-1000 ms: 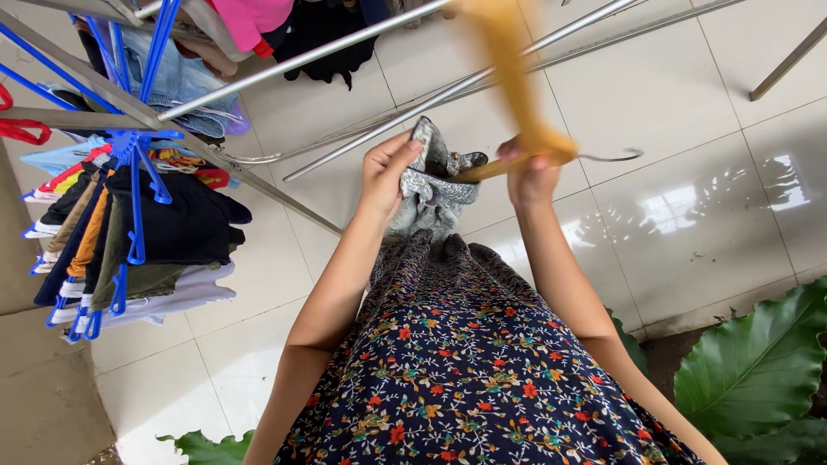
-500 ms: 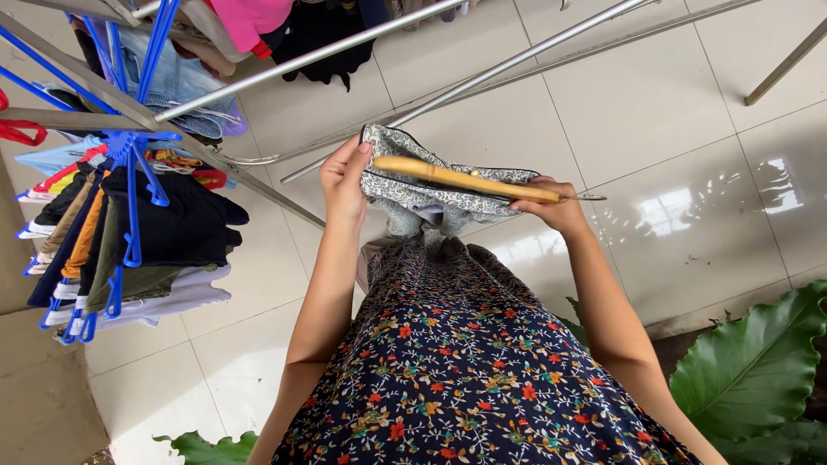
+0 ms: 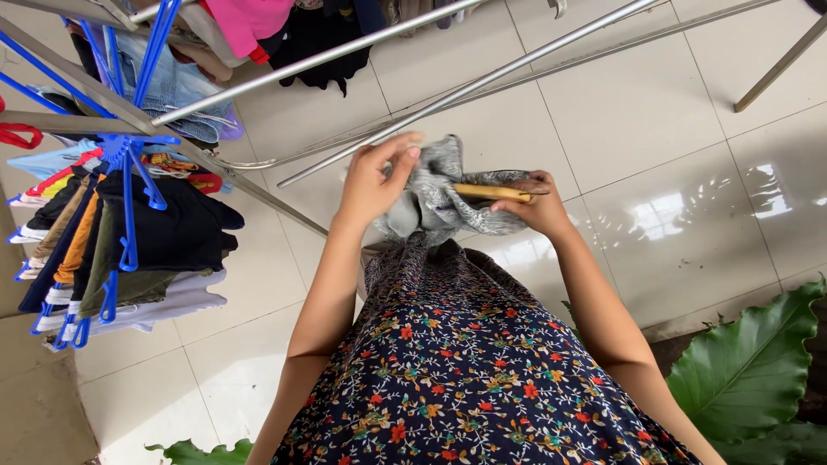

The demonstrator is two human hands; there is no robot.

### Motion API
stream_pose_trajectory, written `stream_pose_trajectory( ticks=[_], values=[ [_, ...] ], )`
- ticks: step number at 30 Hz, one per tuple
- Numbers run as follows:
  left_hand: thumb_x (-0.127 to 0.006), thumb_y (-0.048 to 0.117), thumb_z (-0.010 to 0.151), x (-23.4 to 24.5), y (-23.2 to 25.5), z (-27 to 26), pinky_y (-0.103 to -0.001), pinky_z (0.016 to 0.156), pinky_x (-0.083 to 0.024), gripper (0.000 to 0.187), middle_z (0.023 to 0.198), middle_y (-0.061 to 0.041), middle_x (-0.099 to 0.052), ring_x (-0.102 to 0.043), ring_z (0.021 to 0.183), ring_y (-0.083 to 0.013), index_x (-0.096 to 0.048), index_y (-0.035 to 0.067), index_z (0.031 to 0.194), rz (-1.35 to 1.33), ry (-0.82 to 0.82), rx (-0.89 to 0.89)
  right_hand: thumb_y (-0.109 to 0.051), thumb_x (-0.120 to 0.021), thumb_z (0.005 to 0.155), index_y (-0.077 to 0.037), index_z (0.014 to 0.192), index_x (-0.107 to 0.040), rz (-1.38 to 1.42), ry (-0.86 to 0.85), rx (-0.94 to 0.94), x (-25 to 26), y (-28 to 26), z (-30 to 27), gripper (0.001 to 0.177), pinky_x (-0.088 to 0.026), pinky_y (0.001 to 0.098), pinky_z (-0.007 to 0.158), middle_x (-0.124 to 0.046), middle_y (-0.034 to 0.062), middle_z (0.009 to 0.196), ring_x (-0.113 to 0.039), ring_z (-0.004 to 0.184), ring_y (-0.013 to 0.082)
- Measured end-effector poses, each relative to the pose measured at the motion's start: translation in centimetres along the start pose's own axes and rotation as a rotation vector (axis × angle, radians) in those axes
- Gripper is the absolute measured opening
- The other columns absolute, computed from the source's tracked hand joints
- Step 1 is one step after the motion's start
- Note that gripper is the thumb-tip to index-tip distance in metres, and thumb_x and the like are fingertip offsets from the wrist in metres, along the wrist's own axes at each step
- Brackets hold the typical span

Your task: The person hangs a patterned shirt on a wooden hanger and places it on a metal drying rack. They then pick up a black garment, place it on a blue hanger, and hang it on the rack. Finally, they drape a brown cloth over a lower bar of the rack.

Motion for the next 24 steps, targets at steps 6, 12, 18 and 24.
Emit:
stream_pose_trajectory(
  ticks=[6,12,18,24],
  values=[
    [-0.077,0.037,0.09,-1.0,-5.4,-2.5,-0.061,0.117,-0.024,0.061,0.138,-0.022,-0.064,-0.054,0.133,-0.041,-0.059,0.009,0.142,0.545,-0.435,0.281,-0.03,-0.102,0.067,-0.009,0.079,-0.074,0.258,0.123,-0.104,1.6,3.9,-1.3,0.037,-0.046,0.0368,0.082,-0.072,0.0083,0.076,-0.067,0.073,0.0266],
    [-0.074,0.034,0.094,-5.3,-8.2,-4.9,-0.06,0.12,-0.022,0.043,0.127,-0.019,-0.07,-0.059,0.128,-0.0366,-0.067,0.007,0.127,0.609,-0.618,0.285,-0.025,-0.101,0.068,-0.01,0.069,-0.073,0.245,0.122,0.119,5.2,-0.2,0.6,0.032,-0.046,0.0356,0.069,-0.07,0.0073,0.065,-0.065,0.061,0.0306],
    [-0.072,0.041,0.092,-8.6,-8.9,-4.2,-0.049,0.08,-0.057,0.037,0.091,-0.011,-0.076,-0.075,0.083,-0.0355,-0.071,0.008,0.108,0.579,-0.59,0.078,-0.031,-0.103,0.065,-0.01,0.08,-0.078,0.125,0.158,0.148,8.3,-5.3,2.6,0.036,-0.05,0.0391,0.077,-0.076,0.0113,0.08,-0.071,0.077,0.0368],
    [-0.076,0.053,0.078,-2.3,-9.1,-4.8,-0.04,0.062,-0.055,0.037,0.065,-0.001,-0.067,-0.071,0.064,-0.0308,-0.066,0.018,0.081,0.667,-0.286,0.11,-0.04,-0.094,0.064,-0.018,0.144,-0.058,-0.159,0.106,0.02,14.0,-9.6,1.4,0.091,-0.027,0.0571,0.112,-0.063,0.0091,0.141,-0.063,0.118,0.0318]
  ],
)
Point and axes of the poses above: each hand's wrist, its own z-axis towards the middle knuckle, its own x-axis out of the back of the hand, y = z × x, the point moved 10 cm from there along z, towards the middle knuckle
